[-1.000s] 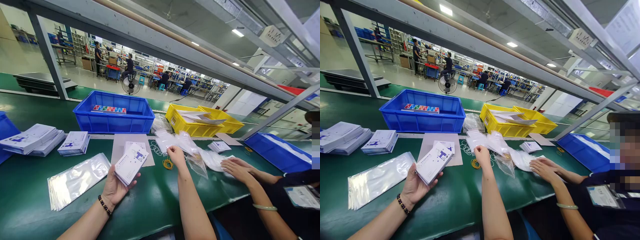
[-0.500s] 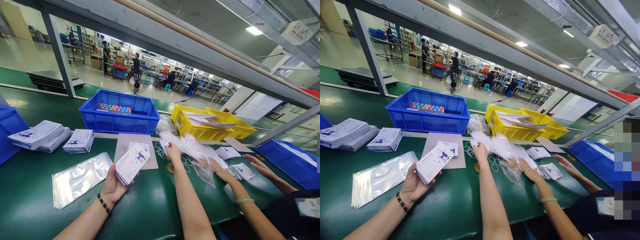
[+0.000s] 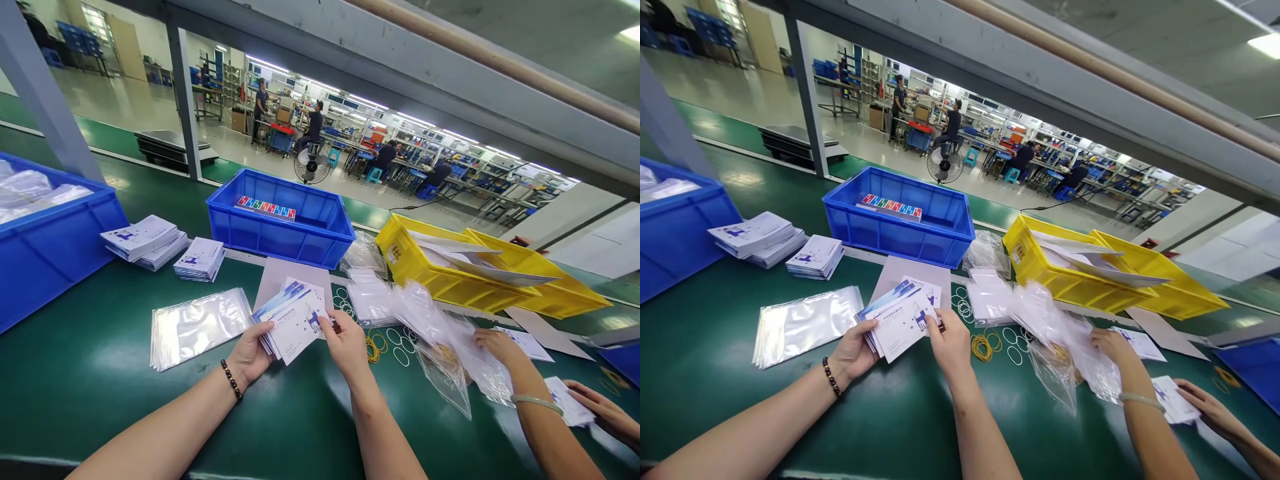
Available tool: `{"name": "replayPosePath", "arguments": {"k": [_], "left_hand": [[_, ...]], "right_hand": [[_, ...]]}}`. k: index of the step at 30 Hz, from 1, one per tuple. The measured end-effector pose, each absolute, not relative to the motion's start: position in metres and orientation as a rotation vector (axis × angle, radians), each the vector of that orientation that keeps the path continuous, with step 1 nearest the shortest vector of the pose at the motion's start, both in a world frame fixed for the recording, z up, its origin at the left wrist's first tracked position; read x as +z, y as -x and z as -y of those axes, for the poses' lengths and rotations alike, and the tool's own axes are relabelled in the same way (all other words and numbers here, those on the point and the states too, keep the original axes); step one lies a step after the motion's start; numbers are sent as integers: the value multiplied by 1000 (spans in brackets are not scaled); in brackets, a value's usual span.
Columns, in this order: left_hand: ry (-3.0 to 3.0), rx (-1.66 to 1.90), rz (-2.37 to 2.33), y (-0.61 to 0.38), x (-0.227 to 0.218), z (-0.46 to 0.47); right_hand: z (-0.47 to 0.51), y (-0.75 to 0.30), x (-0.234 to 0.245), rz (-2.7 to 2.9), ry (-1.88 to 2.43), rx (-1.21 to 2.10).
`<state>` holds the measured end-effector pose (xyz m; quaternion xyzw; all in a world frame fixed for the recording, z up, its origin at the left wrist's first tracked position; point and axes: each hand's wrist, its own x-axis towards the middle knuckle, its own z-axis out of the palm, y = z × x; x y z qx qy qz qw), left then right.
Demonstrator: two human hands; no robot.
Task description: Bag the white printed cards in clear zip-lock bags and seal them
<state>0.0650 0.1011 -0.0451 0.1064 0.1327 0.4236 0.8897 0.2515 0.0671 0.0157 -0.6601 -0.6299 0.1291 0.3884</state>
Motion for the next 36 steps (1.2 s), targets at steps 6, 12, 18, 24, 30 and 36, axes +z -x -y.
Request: {"name": "replayPosePath", "arguments": {"k": [6, 12, 18, 24, 30, 36], "left_hand": [[-194, 888, -254, -68, -45, -100], [-159, 884, -204, -71, -40, -97], [-196, 937, -302, -67, -35, -102], [-166, 1049, -314, -61, -25, -108], [-120, 1092, -360, -59, -20, -109], [-150, 1069, -417, -63, -22, -105]], "right_hand": [[-61, -246, 11, 1701, 1694, 74], [-58, -239, 7, 1598, 1666, 252], [-60, -248, 14, 1258, 1553, 824], [-51, -271, 29, 988, 1300, 1325], [-51, -280, 11, 1316, 1539, 1136], [-49, -252, -5, 1544, 1487, 496]]}}
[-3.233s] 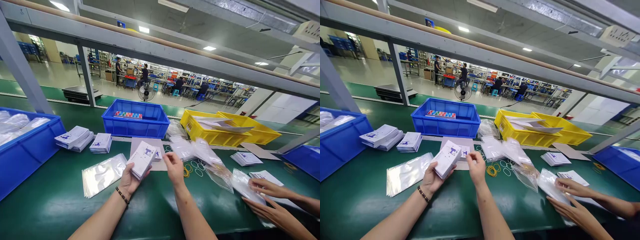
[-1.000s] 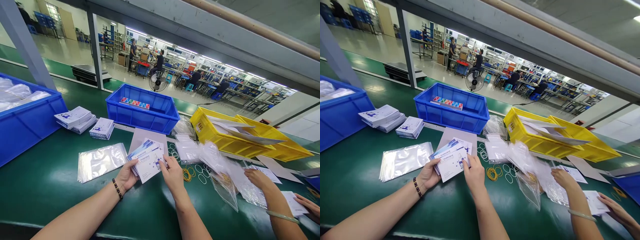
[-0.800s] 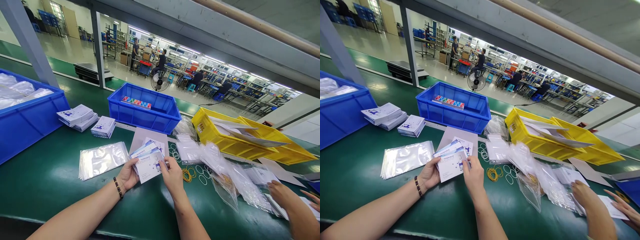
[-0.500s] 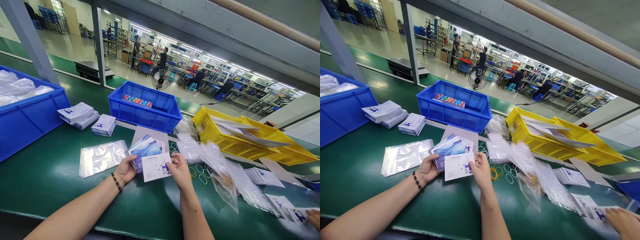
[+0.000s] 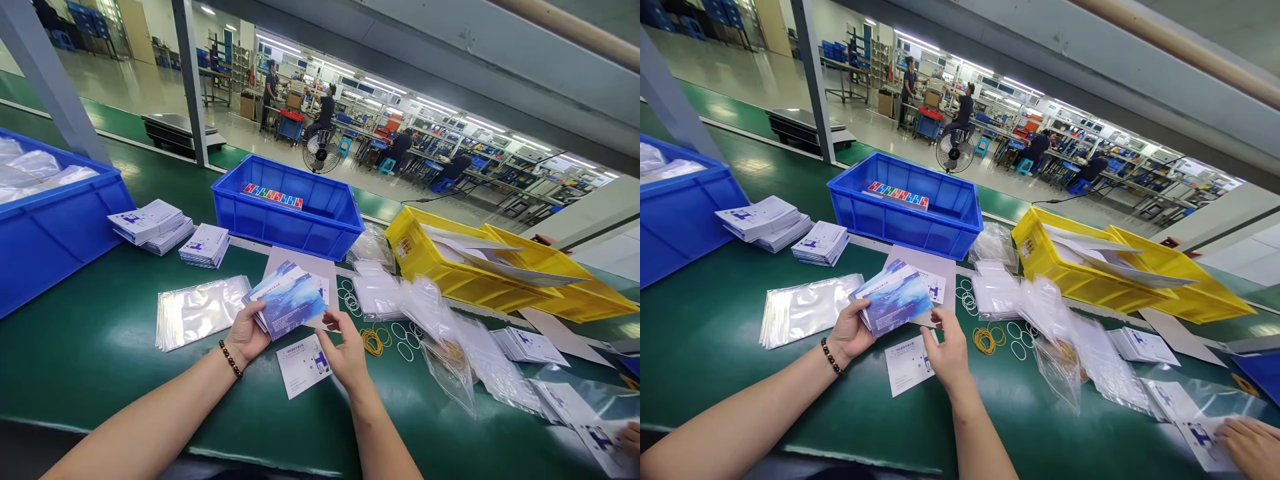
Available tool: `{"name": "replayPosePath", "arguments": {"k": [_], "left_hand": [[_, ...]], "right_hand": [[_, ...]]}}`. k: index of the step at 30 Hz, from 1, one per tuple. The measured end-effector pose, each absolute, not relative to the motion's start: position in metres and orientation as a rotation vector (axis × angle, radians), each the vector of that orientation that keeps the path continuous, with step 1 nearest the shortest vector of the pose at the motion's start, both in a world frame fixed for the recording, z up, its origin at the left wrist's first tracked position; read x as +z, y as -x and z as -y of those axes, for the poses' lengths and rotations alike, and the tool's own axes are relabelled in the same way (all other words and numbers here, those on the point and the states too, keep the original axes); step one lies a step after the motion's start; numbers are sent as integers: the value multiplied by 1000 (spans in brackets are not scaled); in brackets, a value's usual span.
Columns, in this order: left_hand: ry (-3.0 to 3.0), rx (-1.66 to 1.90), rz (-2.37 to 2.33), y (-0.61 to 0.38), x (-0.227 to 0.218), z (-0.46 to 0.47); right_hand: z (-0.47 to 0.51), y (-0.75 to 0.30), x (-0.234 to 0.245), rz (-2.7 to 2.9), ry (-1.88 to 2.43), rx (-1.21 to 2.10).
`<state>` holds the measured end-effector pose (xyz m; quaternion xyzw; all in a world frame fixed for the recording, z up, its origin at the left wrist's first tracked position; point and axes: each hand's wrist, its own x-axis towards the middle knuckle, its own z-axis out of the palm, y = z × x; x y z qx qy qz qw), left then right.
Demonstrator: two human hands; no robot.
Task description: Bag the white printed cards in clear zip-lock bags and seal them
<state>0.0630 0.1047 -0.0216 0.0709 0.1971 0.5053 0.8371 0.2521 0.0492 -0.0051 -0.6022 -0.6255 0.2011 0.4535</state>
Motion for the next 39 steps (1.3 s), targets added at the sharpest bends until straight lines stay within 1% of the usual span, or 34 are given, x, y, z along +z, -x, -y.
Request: {"name": "replayPosePath", "arguments": {"k": [2, 3, 6, 7, 8, 9, 11, 13, 16, 19, 21, 23, 25, 28, 30, 33, 39], "left_hand": [[-171, 1055, -415, -65, -21, -102], [-179, 1050, -411, -66, -21, -101], [-197, 1023, -395, -67, -23, -99], [-202, 1011, -391, -68, -24, -98], [-206, 999, -386, -68, -25, -98], [-209, 986, -378, -67, -27, -98], [-206, 964, -356, -65, -29, -99], [-195, 954, -321, -62, -30, -102], [-180, 979, -284, -57, -31, -106], [-166, 997, -311, -57, -31, -108], [-161, 989, -336, -58, -29, -108], [-156, 984, -352, -60, -27, -106], [-151, 987, -359, -61, -26, -105], [-162, 963, -356, -61, -25, -104], [-180, 921, -364, -61, -26, -103], [-213, 869, -385, -62, -27, -103], [-270, 834, -346, -64, -32, -101]], "right_hand": [[-47, -243, -6, 1460, 1482, 492], [-47, -239, -6, 1421, 1492, 583], [-52, -233, -9, 1303, 1473, 1019], [-53, -233, -9, 1256, 1470, 1084], [-54, -233, -8, 1214, 1480, 1073], [-53, -235, -6, 1179, 1495, 988], [-45, -242, 1, 1156, 1478, 711], [-32, -252, 11, 1205, 1363, 417], [-9, -264, 20, 1530, 1187, 85], [3, -263, 14, 2012, 1128, -21], [4, -259, 7, 2270, 1115, 77], [-1, -258, 1, 2330, 1137, 257], [-11, -261, 0, 2118, 1261, 410], [-36, -267, 5, 1521, 1464, 637], [-55, -267, 10, 1266, 1449, 874], [-77, -260, 12, 1082, 1430, 1126], [-82, -249, 11, 941, 1451, 1292]]}}
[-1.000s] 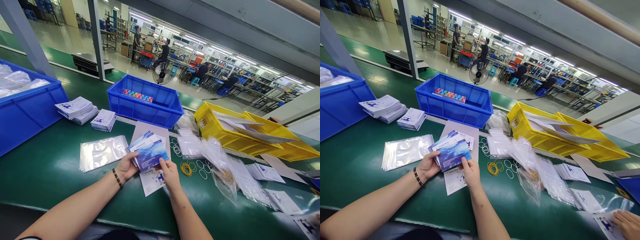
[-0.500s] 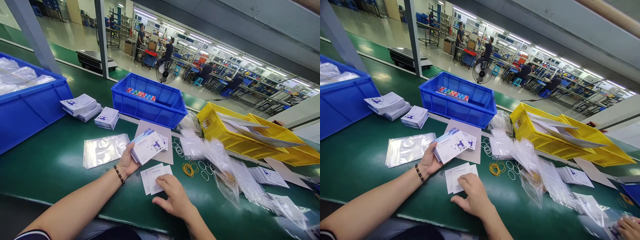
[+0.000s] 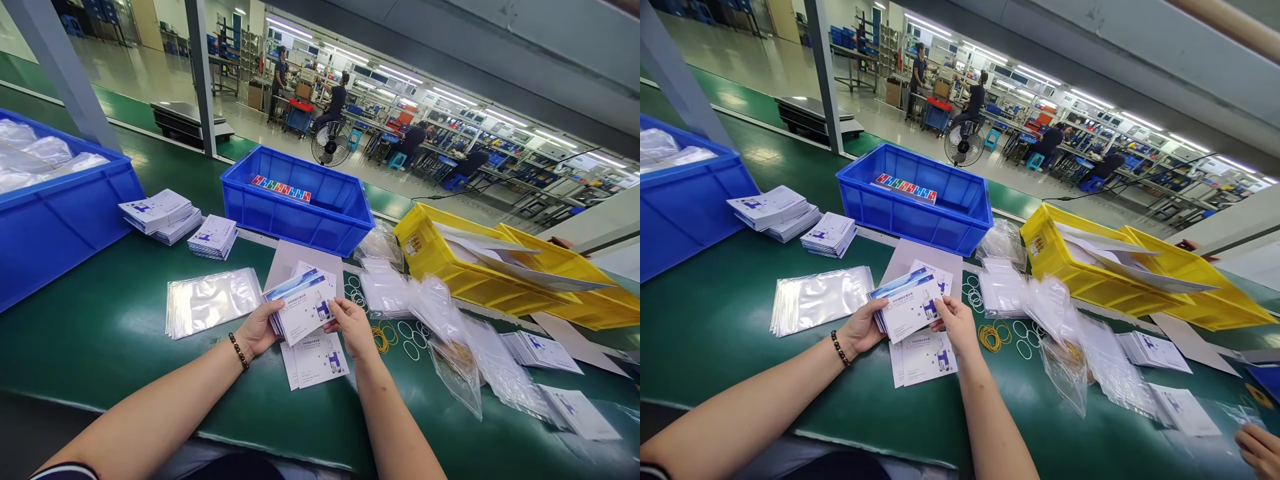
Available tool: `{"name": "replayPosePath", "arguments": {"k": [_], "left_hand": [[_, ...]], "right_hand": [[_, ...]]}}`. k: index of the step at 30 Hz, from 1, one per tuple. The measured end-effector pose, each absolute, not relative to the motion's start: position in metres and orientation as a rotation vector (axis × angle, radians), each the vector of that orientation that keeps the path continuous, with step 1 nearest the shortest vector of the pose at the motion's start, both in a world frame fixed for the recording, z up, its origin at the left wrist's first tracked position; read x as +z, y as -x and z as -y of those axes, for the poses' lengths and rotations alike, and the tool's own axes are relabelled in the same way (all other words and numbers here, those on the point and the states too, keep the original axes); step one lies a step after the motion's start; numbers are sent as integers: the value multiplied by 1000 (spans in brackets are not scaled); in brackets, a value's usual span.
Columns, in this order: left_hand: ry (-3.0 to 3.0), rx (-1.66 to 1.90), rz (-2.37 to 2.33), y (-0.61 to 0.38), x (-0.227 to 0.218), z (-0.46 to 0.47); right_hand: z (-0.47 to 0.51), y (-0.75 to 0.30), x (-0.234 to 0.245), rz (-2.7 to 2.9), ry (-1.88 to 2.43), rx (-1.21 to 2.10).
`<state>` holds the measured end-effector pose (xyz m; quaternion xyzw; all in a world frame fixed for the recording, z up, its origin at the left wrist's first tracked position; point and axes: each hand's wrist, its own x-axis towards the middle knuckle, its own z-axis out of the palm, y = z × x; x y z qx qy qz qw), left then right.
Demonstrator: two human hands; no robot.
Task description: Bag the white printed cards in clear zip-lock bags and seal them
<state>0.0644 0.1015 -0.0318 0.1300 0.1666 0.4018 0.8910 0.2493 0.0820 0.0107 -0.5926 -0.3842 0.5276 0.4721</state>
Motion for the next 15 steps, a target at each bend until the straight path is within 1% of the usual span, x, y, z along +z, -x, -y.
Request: {"name": "replayPosePath", "arguments": {"k": [5, 15], "left_hand": [[-256, 847, -385, -66, -33, -103], [-240, 894, -407, -65, -29, -104]], "right_hand": [[-75, -253, 12, 942, 1452, 1356], [-62, -258, 13, 940, 1406, 1304]]}}
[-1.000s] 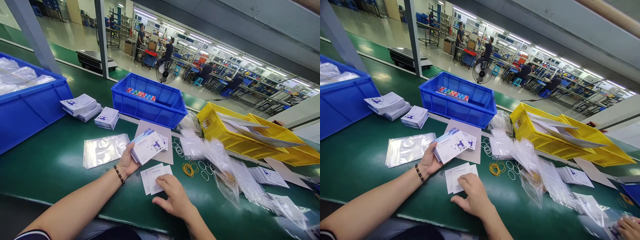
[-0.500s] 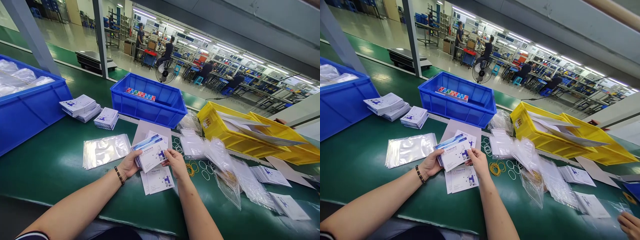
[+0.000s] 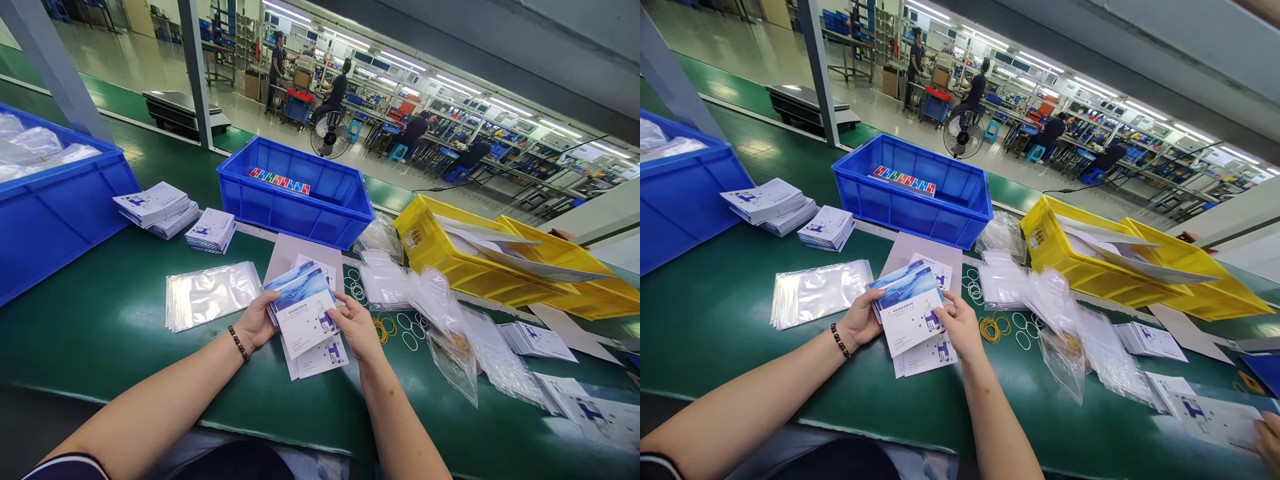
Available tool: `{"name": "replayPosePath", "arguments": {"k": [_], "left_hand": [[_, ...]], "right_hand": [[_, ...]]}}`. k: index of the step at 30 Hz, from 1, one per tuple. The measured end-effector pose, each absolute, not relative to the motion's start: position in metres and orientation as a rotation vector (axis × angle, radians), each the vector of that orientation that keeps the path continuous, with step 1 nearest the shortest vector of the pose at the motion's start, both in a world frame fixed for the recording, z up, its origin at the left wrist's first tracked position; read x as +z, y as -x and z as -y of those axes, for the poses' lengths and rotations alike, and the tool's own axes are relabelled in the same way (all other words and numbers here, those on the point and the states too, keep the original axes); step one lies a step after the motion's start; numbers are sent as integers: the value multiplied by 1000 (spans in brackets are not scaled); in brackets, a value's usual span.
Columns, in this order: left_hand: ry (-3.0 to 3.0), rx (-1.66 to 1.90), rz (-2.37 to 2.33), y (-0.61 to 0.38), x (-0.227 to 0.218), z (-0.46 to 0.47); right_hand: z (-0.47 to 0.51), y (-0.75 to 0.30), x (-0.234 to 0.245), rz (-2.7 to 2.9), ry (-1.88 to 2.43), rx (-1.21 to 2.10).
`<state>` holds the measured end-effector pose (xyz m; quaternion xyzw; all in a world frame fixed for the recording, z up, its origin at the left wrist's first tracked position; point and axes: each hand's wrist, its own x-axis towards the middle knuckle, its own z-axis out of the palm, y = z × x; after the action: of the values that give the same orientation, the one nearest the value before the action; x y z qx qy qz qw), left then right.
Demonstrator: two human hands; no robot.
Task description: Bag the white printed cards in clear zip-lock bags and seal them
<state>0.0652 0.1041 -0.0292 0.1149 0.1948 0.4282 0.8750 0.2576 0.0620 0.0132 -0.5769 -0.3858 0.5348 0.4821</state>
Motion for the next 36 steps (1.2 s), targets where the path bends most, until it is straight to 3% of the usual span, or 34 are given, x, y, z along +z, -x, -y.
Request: {"name": "replayPosePath", "arguments": {"k": [5, 10, 15, 18, 25, 32, 36], "left_hand": [[-197, 1035, -456, -60, -23, -109], [-157, 1042, -493, -54, -19, -112], [-199, 914, -521, -60, -26, -105], [-248, 855, -524, -64, -27, -100], [-328, 912, -611, -71, -13, -93], [-290, 866, -681, -72, -15, -93], [-197, 894, -728, -67, -11, -98]], "right_hand": [[-43, -274, 10, 1107, 1511, 1336], [-38, -271, -1, 1335, 1703, 839], [-48, -245, -4, 1082, 1466, 1261], [-52, -238, -6, 979, 1467, 1270], [-45, -238, 1, 1227, 1635, 897], [-42, -229, 8, 1112, 1384, 724], [-25, -253, 7, 1291, 1337, 191]]}}
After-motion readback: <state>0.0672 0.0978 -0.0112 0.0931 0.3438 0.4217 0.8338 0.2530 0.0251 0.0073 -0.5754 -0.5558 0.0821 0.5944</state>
